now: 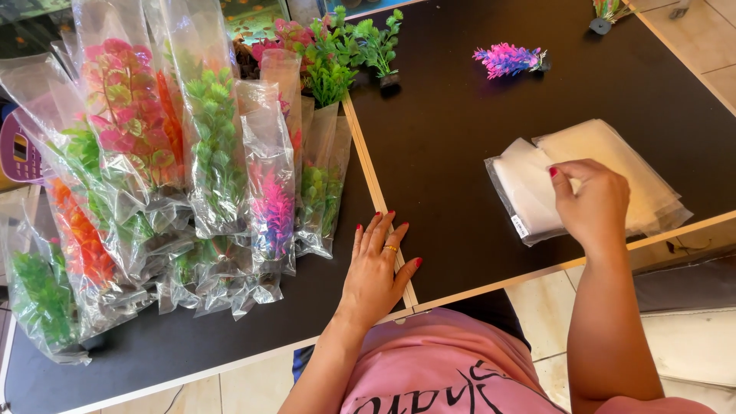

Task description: The person picks up artificial aquarium plants and places them into individual clear plastic sleeves, smoothing the sleeves once filled.

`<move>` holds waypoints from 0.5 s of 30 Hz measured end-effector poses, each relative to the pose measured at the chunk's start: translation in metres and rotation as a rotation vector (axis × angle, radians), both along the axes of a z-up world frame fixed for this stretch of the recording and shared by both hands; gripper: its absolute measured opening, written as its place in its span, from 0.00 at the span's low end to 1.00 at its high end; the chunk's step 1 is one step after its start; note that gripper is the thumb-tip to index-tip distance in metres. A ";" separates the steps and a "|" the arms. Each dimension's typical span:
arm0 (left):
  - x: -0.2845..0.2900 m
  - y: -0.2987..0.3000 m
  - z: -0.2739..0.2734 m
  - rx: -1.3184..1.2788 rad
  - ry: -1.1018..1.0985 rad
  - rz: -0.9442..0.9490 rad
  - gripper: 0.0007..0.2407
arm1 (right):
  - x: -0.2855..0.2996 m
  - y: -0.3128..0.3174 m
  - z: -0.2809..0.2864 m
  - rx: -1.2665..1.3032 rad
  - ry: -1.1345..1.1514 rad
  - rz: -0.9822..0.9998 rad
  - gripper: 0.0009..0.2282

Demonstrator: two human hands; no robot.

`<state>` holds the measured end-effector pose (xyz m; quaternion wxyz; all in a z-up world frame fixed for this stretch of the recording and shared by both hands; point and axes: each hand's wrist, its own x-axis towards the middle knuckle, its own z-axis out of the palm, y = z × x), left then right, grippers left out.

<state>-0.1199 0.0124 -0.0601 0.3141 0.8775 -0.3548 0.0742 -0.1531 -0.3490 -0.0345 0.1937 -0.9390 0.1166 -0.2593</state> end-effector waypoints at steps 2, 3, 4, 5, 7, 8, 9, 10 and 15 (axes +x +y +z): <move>0.000 0.000 -0.001 -0.002 0.000 0.002 0.22 | 0.001 -0.001 0.004 -0.009 -0.156 0.029 0.04; 0.000 0.000 -0.002 -0.004 -0.002 0.002 0.22 | 0.002 -0.002 0.006 -0.018 -0.312 0.057 0.03; 0.000 0.000 -0.003 -0.005 -0.002 0.003 0.22 | 0.002 -0.006 0.008 -0.019 -0.312 0.058 0.03; -0.001 0.000 -0.003 -0.003 -0.006 0.004 0.22 | 0.003 -0.010 0.010 -0.068 -0.390 0.034 0.02; -0.001 0.000 -0.003 -0.002 -0.013 0.008 0.22 | 0.006 -0.018 0.013 -0.118 -0.470 0.012 0.02; -0.001 0.000 -0.003 -0.010 -0.019 0.005 0.22 | 0.007 -0.023 0.015 -0.187 -0.513 -0.022 0.04; -0.001 0.000 -0.003 -0.018 -0.024 0.002 0.21 | 0.008 -0.028 0.016 -0.257 -0.556 -0.056 0.09; -0.001 0.000 -0.003 -0.019 -0.026 0.004 0.21 | 0.009 -0.029 0.022 -0.258 -0.557 -0.054 0.09; -0.001 0.000 -0.003 -0.004 -0.005 0.001 0.22 | 0.008 -0.029 0.058 -0.403 -0.672 -0.074 0.09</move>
